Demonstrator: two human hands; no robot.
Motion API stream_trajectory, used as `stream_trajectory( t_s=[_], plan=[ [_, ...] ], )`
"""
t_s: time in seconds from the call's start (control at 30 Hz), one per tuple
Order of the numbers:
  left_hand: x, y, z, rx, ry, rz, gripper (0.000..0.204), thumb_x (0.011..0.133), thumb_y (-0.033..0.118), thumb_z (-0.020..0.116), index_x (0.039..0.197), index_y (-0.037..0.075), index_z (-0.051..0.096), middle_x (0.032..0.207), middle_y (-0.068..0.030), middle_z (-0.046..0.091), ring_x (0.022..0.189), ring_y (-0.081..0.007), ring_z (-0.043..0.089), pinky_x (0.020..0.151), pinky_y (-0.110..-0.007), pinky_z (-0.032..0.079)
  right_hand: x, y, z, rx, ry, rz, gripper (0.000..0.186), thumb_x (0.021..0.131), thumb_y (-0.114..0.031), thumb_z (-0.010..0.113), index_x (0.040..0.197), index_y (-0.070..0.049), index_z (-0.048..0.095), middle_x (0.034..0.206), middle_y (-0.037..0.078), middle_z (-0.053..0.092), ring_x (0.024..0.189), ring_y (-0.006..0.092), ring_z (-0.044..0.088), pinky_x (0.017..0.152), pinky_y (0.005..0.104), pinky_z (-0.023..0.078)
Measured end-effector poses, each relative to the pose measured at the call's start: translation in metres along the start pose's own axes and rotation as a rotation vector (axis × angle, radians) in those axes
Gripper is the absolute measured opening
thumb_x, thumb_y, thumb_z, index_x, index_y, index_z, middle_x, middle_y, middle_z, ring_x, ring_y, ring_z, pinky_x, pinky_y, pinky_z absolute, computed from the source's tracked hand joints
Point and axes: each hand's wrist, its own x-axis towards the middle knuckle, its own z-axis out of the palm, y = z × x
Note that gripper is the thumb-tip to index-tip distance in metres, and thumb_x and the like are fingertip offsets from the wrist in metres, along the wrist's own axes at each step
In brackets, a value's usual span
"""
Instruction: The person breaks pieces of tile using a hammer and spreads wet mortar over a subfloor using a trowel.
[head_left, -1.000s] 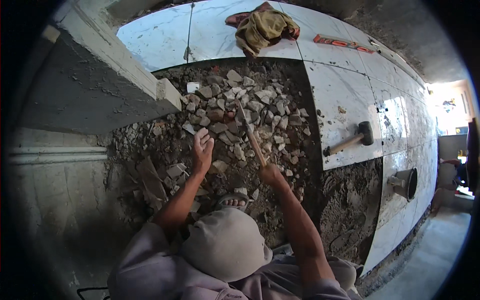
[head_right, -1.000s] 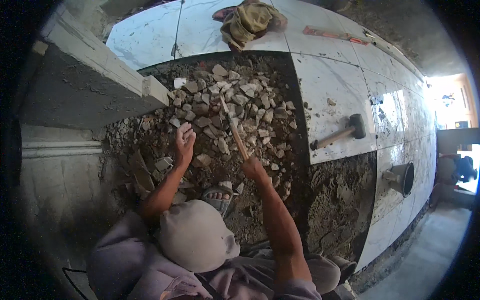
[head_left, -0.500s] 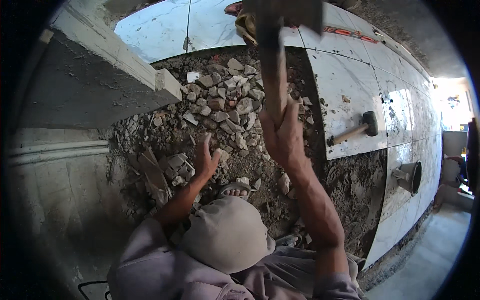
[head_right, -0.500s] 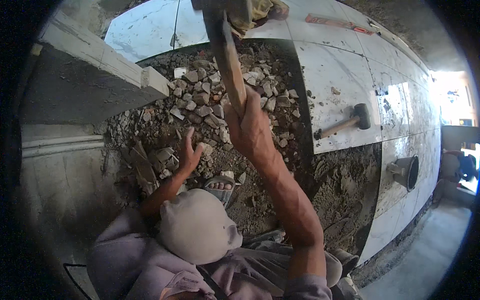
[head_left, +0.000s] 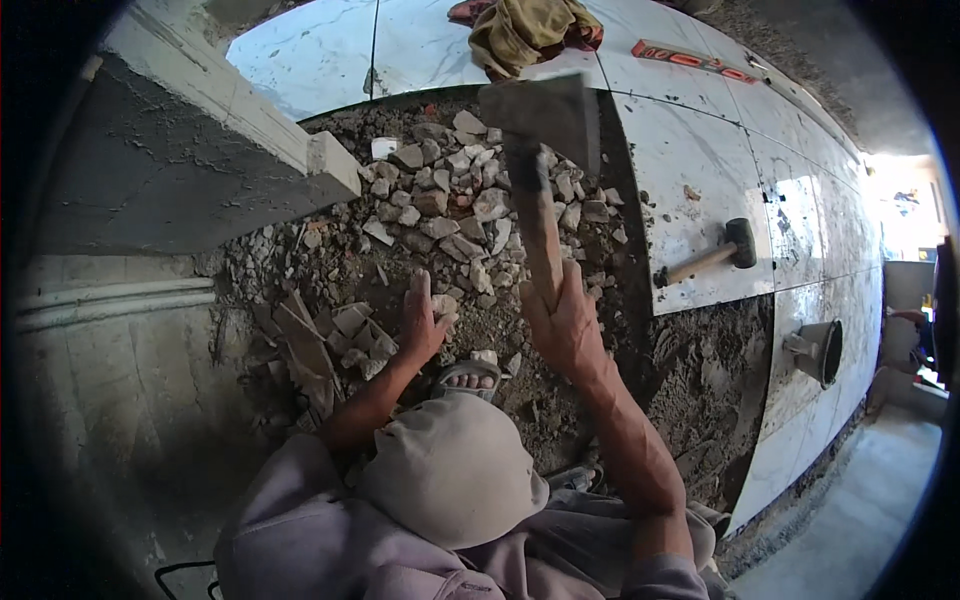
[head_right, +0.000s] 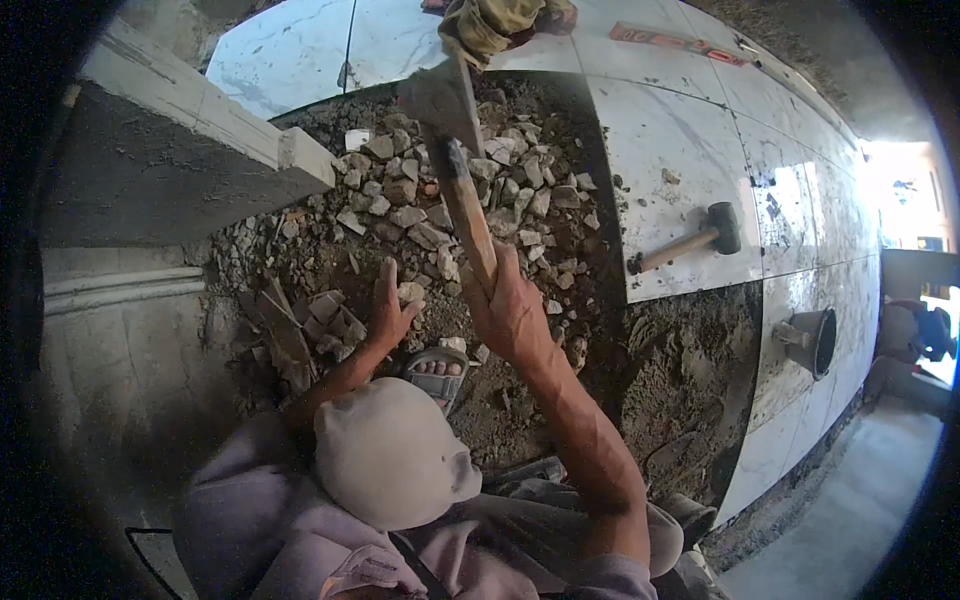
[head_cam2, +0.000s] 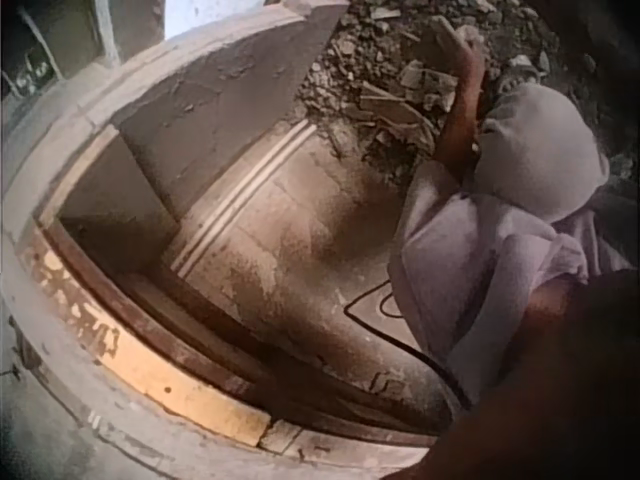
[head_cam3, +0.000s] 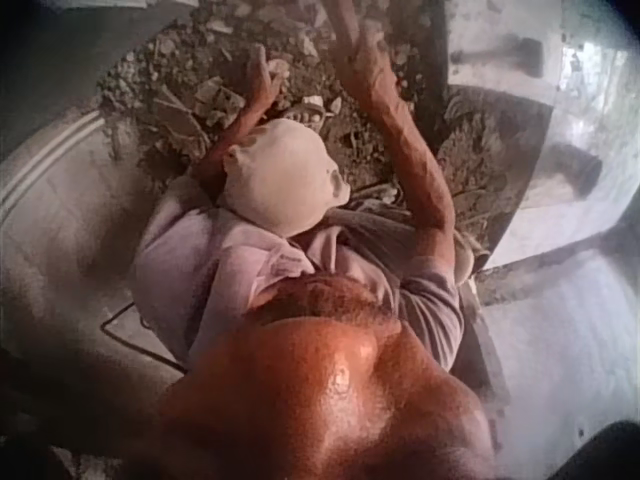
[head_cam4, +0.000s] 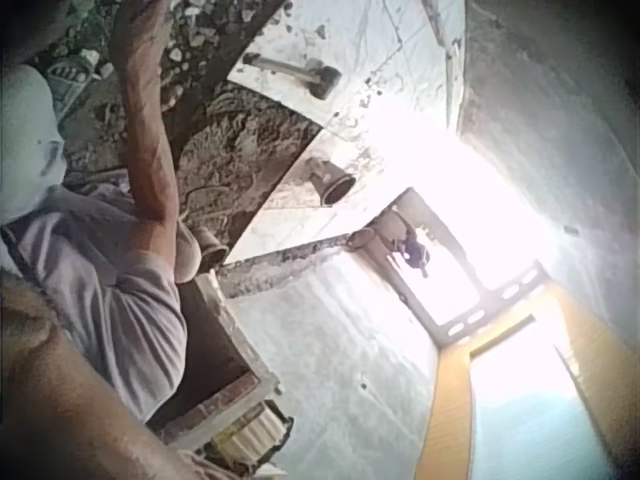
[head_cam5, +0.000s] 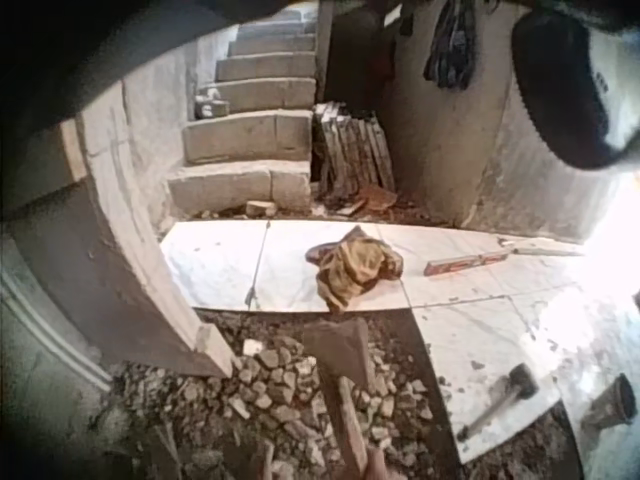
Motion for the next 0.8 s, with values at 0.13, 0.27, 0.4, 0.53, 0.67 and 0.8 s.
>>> stream_trajectory(
  t_s=[0.13,0.27,0.4,0.53,0.67,0.8],
  plan=[
    [0.005,0.015,0.001,0.015,-0.021,-0.026,0.099,0.074,0.029,0.075,0.143,-0.003,0.011,0.145,-0.0279,0.022,0.134,-0.0418,0.024,0.108,-0.053,0.021,-0.019,0.07,0.023,-0.193,-0.132,0.121,0.034,0.087,-0.019,0.056,0.111,0.002,0.043,0.073,0.028,0.06,0.069,0.044,0.061,0.057,0.0507,0.046],
    [0.012,0.001,0.007,0.13,-0.054,-0.017,0.101,0.076,0.04,0.072,0.144,-0.003,0.01,0.145,-0.0284,0.02,0.134,-0.042,0.023,0.108,-0.054,0.019,-0.025,0.119,0.031,-0.342,-0.397,0.147,0.034,0.09,-0.023,0.052,0.111,0.002,0.043,0.073,0.028,0.06,0.071,0.0449,0.061,0.059,0.0524,0.046],
    [0.005,-0.005,0.007,0.18,-0.072,0.007,0.101,0.077,0.041,0.071,0.143,-0.004,0.009,0.147,-0.0281,0.017,0.136,-0.0424,0.018,0.109,-0.054,0.017,-0.016,0.042,-0.001,-0.153,-0.282,0.105,0.031,0.091,-0.022,0.052,0.108,0.002,0.042,0.072,0.028,0.059,0.068,0.0454,0.06,0.057,0.0519,0.044],
    [0.004,-0.007,0.008,0.207,-0.063,0.001,0.102,0.077,0.041,0.071,0.144,-0.003,0.008,0.147,-0.0277,0.014,0.137,-0.0414,0.016,0.109,-0.055,0.015,0.015,0.0,0.001,-0.058,-0.053,0.011,0.03,0.09,-0.021,0.053,0.107,0.001,0.041,0.071,0.027,0.059,0.066,0.0455,0.059,0.056,0.0507,0.044],
    [0.003,-0.005,0.008,0.173,-0.101,-0.019,0.102,0.078,0.04,0.071,0.144,-0.003,0.007,0.147,-0.0279,0.013,0.137,-0.0417,0.015,0.109,-0.055,0.015,0.017,0.055,0.018,-0.209,-0.094,-0.057,0.024,0.09,-0.016,0.051,0.105,-0.001,0.04,0.073,0.026,0.059,0.066,0.045,0.06,0.056,0.0511,0.044],
    [0.023,-0.006,0.015,0.112,-0.084,0.025,0.102,0.078,0.04,0.07,0.144,-0.003,0.006,0.147,-0.0286,0.014,0.137,-0.0428,0.015,0.109,-0.056,0.015,0.03,0.135,0.024,-0.431,-0.311,0.143,0.03,0.089,-0.02,0.051,0.108,0.001,0.04,0.075,0.027,0.059,0.072,0.0452,0.06,0.059,0.0513,0.045]
  ],
)
